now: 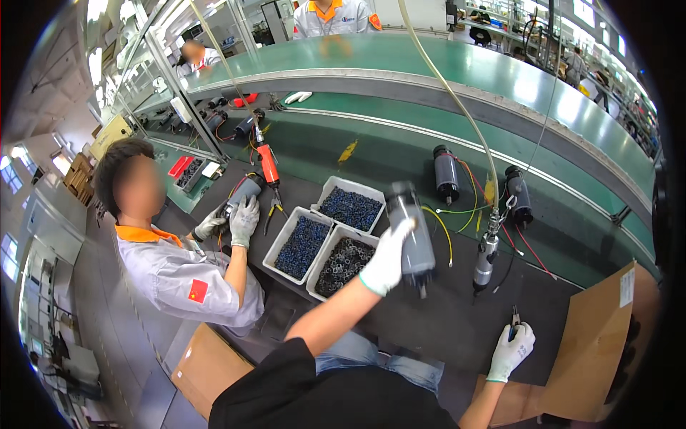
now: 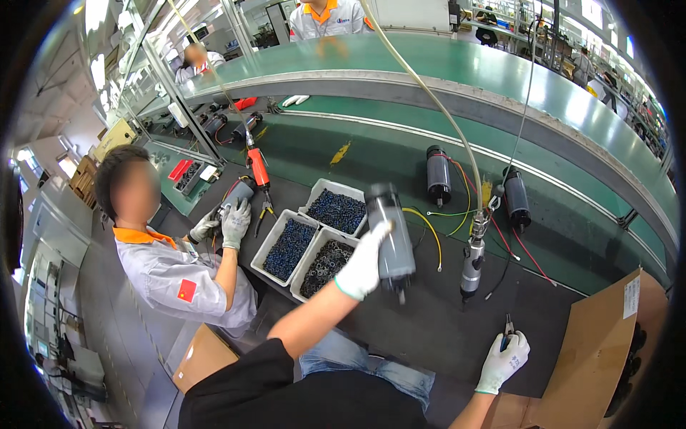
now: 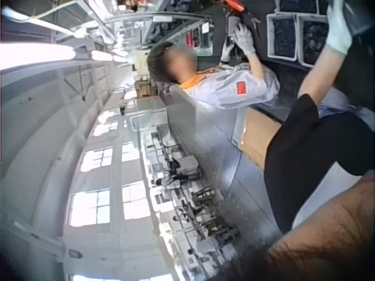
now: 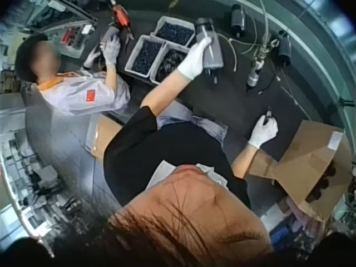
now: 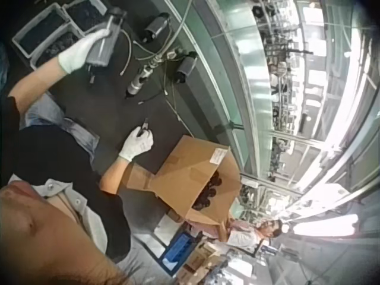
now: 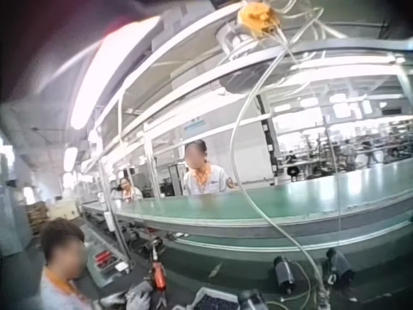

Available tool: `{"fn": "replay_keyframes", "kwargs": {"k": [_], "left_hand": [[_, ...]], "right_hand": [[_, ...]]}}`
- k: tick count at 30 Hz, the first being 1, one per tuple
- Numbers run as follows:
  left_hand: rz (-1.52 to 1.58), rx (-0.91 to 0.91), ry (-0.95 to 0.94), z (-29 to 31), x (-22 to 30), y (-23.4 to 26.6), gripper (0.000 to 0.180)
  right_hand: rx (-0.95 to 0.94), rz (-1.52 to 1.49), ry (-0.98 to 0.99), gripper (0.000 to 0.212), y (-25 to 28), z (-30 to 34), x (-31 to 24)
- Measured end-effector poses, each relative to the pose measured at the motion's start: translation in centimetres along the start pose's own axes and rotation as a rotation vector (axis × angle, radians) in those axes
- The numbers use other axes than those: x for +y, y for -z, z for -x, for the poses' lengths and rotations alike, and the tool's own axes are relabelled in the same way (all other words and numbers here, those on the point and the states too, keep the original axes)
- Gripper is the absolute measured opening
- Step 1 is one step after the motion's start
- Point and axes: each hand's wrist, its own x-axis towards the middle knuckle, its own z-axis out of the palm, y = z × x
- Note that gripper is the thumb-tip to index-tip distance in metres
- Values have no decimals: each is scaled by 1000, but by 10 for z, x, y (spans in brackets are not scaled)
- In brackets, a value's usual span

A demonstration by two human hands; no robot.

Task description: Assembling a motor component using an air screwdriver and pliers on an assembly line.

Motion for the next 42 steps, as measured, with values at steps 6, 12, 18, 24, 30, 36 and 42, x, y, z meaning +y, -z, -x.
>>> {"fn": "replay_keyframes", "kwargs": {"k": [6,12,18,24,30,36,42], "left_hand": [[111,-20,79,-154,108,-4,39],[-540,353,-299,-291,186,24,61],[-1577,857,-371,-359,257,121,87],[-1983,706,-7,-360,228,117,88],[-2436,286,-339,-377,196,88,54],[-1836,-46,74,-322,38,-60,115],[-1941,146,139,-298,2,-58,138]], "right_hand": [[53,-30,5,19,-8,2,10],[17,-27,-50,18,3,14,20],[10,-11,1,19,12,-6,-7],[-75,32,-111,18,9,11,9],[107,-473,-95,72,20,-15,-50],[-86,-836,-50,96,-14,-82,-162],[-448,-704,-125,47,-14,-122,-172]]}}
